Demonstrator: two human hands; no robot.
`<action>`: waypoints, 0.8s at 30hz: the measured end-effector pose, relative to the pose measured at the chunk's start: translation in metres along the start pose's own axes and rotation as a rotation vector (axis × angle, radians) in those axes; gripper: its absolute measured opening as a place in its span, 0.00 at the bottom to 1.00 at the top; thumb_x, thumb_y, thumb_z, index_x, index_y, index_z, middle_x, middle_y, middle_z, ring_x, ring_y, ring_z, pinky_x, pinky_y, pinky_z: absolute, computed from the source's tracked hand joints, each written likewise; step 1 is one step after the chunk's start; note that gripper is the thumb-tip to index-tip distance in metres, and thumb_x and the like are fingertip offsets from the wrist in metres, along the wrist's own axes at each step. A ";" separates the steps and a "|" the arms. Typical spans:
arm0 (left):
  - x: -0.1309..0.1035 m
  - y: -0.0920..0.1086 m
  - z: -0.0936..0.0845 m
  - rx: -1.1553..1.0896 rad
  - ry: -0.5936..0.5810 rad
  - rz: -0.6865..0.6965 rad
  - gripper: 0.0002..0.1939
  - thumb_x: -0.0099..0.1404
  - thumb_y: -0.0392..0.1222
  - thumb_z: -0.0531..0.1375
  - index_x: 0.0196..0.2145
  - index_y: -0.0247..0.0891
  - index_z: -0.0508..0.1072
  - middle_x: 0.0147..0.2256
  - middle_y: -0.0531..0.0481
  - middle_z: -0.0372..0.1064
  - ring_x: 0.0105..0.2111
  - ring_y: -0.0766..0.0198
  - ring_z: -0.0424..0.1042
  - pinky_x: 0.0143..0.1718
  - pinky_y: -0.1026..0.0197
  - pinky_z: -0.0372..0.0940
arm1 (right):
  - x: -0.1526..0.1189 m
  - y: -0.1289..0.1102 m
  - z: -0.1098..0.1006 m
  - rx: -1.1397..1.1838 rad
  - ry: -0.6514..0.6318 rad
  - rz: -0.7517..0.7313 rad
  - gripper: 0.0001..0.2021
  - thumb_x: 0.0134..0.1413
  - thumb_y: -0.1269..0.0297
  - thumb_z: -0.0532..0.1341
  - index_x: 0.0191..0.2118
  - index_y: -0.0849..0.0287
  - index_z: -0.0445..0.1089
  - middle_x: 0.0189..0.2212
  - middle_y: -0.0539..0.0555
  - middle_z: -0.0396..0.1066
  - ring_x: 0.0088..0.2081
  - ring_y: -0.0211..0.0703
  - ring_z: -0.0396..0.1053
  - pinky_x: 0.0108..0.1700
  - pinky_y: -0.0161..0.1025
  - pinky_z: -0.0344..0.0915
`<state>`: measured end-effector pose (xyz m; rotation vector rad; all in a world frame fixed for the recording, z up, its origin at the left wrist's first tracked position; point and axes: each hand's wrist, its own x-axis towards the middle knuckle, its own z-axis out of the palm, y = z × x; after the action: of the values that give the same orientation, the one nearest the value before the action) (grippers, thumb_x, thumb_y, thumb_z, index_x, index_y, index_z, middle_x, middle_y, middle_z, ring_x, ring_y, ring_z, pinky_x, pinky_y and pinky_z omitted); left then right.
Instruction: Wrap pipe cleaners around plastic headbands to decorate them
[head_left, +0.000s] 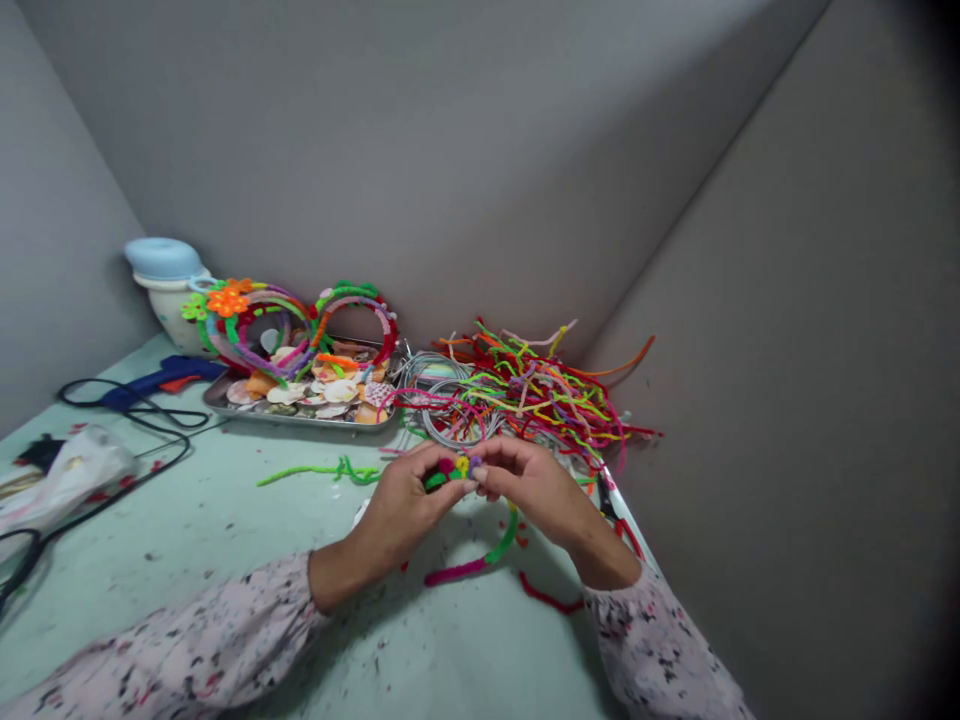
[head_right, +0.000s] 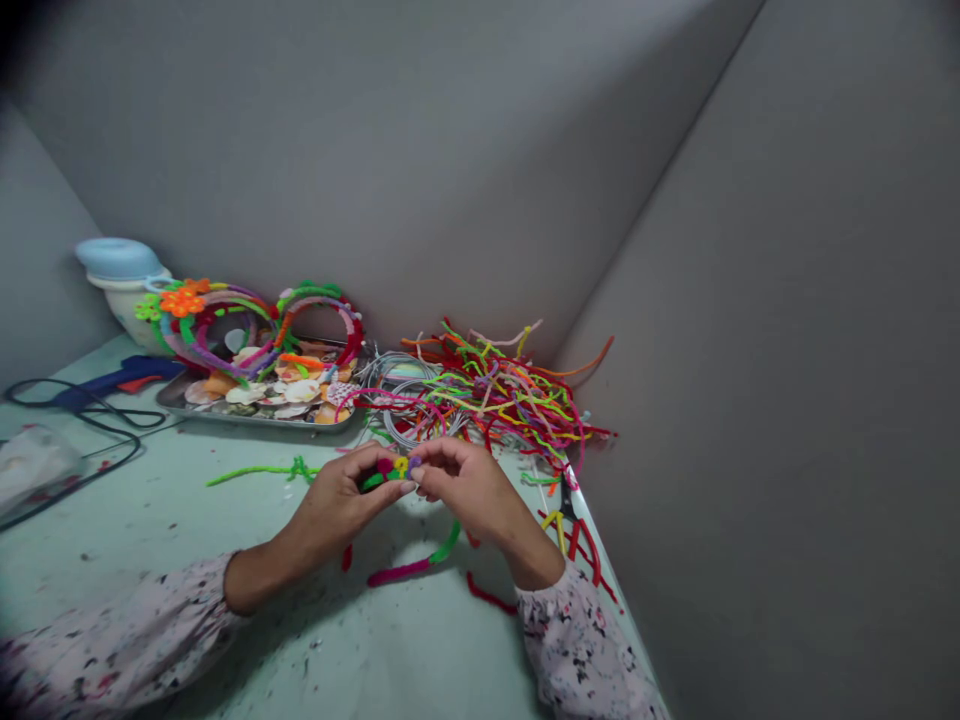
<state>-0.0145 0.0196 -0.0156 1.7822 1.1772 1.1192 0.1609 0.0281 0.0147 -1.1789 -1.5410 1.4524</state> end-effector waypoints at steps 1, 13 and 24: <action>0.000 0.001 0.000 -0.010 -0.007 0.006 0.05 0.59 0.40 0.63 0.33 0.37 0.75 0.31 0.52 0.70 0.31 0.66 0.67 0.34 0.65 0.60 | 0.000 -0.001 0.000 -0.003 -0.007 -0.005 0.11 0.48 0.65 0.64 0.39 0.60 0.71 0.28 0.48 0.70 0.28 0.34 0.65 0.32 0.34 0.62; -0.003 0.008 -0.003 -0.028 -0.003 0.029 0.05 0.58 0.42 0.64 0.31 0.38 0.78 0.28 0.52 0.69 0.30 0.66 0.67 0.34 0.64 0.60 | -0.005 -0.010 0.003 -0.164 0.068 -0.066 0.05 0.52 0.64 0.60 0.32 0.60 0.71 0.24 0.47 0.67 0.26 0.34 0.62 0.30 0.33 0.60; -0.006 0.009 -0.001 -0.008 -0.069 0.097 0.06 0.60 0.38 0.61 0.26 0.36 0.75 0.25 0.53 0.68 0.30 0.66 0.66 0.36 0.63 0.59 | -0.015 -0.017 0.012 -0.500 0.130 -0.379 0.03 0.54 0.70 0.61 0.33 0.56 0.72 0.34 0.50 0.70 0.38 0.38 0.68 0.42 0.36 0.63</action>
<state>-0.0136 0.0107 -0.0090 1.8742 1.0542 1.1065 0.1525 0.0103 0.0318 -1.1408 -1.9693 0.7503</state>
